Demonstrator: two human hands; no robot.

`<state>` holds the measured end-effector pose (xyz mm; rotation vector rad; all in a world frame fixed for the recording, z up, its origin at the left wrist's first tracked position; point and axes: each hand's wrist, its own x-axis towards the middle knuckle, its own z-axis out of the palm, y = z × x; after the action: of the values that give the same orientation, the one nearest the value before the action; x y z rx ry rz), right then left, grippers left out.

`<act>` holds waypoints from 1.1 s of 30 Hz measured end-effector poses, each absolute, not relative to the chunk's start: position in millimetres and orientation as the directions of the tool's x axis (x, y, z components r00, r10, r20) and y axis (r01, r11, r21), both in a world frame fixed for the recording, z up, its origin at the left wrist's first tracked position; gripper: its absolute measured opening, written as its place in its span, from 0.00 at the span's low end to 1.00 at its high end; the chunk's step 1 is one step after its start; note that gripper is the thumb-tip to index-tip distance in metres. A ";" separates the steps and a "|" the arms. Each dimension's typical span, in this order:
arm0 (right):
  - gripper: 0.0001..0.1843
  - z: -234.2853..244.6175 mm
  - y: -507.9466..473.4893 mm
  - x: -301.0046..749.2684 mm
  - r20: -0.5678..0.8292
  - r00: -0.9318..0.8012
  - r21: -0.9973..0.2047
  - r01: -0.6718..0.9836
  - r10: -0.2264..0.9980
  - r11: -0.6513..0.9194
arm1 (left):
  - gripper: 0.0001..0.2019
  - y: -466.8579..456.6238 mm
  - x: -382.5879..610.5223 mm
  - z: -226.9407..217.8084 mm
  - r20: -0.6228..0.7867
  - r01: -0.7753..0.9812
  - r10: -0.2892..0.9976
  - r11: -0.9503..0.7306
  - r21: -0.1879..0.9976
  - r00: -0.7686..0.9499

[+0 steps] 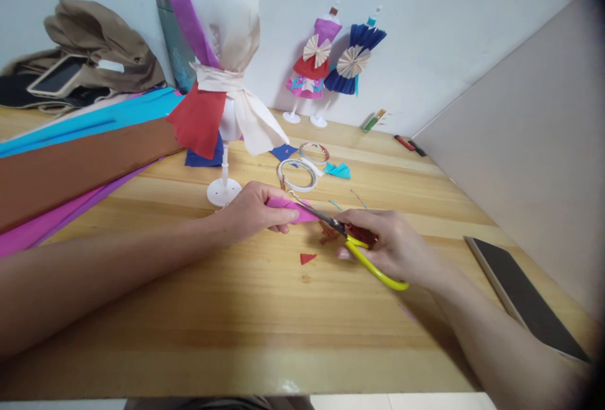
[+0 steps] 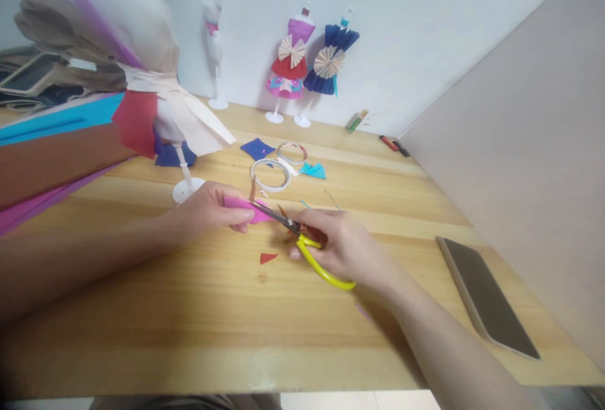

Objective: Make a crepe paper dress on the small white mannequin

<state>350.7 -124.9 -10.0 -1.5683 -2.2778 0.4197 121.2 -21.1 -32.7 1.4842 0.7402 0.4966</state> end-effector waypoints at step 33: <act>0.09 -2.8 -112.1 335.3 0.189 -0.554 -0.240 0.774 0.810 0.586 | 0.10 -20.7 120.2 -36.7 -0.120 0.117 0.509 0.038 0.992 0.852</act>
<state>335.3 -112.1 -2.8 -1.3013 -2.5394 0.1862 120.2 -20.7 -36.7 1.5222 0.5178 0.3221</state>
